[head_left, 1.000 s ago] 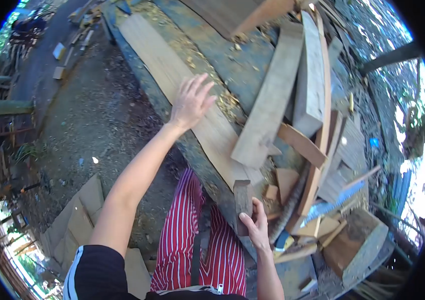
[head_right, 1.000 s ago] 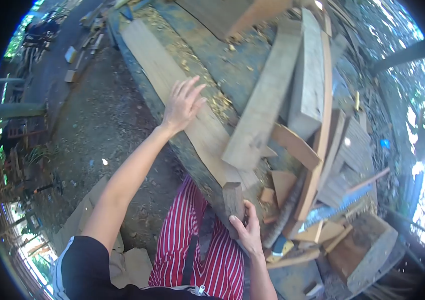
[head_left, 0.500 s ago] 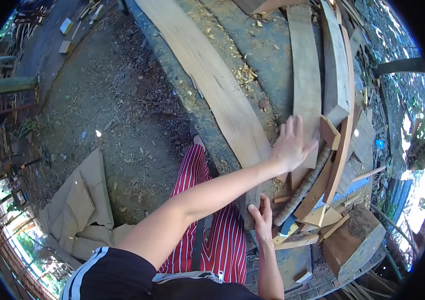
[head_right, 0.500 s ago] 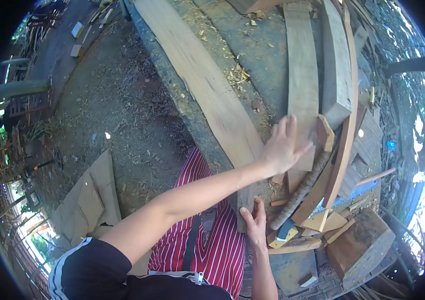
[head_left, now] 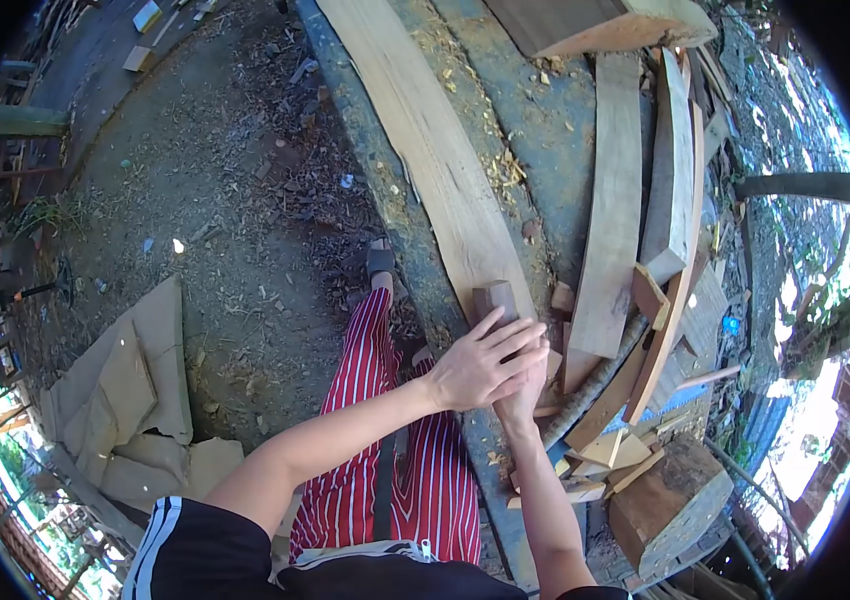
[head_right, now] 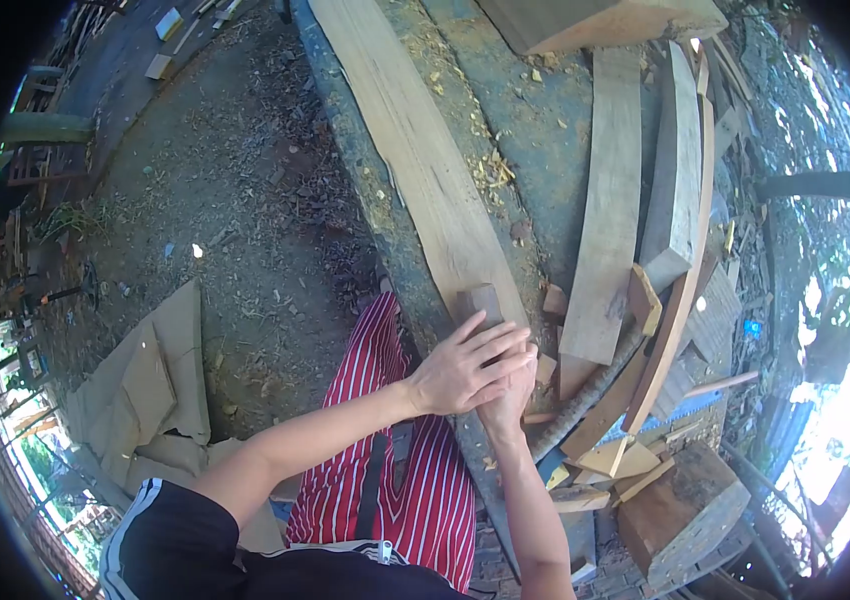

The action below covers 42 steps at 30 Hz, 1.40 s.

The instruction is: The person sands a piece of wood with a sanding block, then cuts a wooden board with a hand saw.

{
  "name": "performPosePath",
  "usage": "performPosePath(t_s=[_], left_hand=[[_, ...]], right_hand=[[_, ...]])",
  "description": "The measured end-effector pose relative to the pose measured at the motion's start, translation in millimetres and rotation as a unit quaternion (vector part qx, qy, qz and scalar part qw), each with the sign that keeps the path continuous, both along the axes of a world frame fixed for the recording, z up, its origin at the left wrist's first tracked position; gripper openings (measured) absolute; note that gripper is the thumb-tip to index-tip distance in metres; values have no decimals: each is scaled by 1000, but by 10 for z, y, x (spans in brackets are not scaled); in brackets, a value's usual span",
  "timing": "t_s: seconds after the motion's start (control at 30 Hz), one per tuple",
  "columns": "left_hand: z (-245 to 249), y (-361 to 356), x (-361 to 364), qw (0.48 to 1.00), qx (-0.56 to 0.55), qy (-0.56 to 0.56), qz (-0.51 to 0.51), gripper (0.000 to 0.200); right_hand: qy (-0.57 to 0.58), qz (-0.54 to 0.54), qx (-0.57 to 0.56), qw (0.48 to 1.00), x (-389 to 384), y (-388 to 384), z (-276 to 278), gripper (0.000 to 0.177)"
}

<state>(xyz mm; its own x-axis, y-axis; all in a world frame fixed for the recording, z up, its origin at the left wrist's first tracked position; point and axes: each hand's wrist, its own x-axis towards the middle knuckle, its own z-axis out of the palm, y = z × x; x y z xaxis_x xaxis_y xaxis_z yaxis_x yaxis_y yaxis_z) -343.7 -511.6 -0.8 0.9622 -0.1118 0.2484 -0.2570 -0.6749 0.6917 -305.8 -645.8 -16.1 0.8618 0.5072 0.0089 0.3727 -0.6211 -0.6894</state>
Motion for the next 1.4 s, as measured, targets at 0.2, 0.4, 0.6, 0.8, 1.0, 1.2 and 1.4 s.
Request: performPosePath(t_s=[0.2, 0.4, 0.6, 0.8, 1.0, 1.2, 1.4], left_hand=[[-240, 88, 2, 999, -7, 51, 1, 52], [-301, 594, 379, 997, -19, 30, 70, 49], [-277, 2338, 1436, 980, 39, -43, 193, 37], [-479, 3703, 2233, 948, 92, -103, 287, 43], [-173, 2192, 1342, 967, 114, -37, 226, 47], [-207, 192, 162, 994, -39, 100, 12, 53], [-289, 1095, 765, 993, -57, 48, 95, 40]], right_hand=[[-83, 51, -97, 991, 33, 100, -69, 49], [-12, 30, -76, 997, 515, 759, -118, 49], [-236, 141, -43, 961, 1683, 2662, -507, 45], [-214, 144, -123, 958, 2315, 4034, -462, 51], [-132, 221, -80, 963, 1615, 2378, -365, 58], [31, 182, -368, 911, 31, -450, -724, 73], [-125, 251, -233, 931, 972, 1174, -259, 63]])
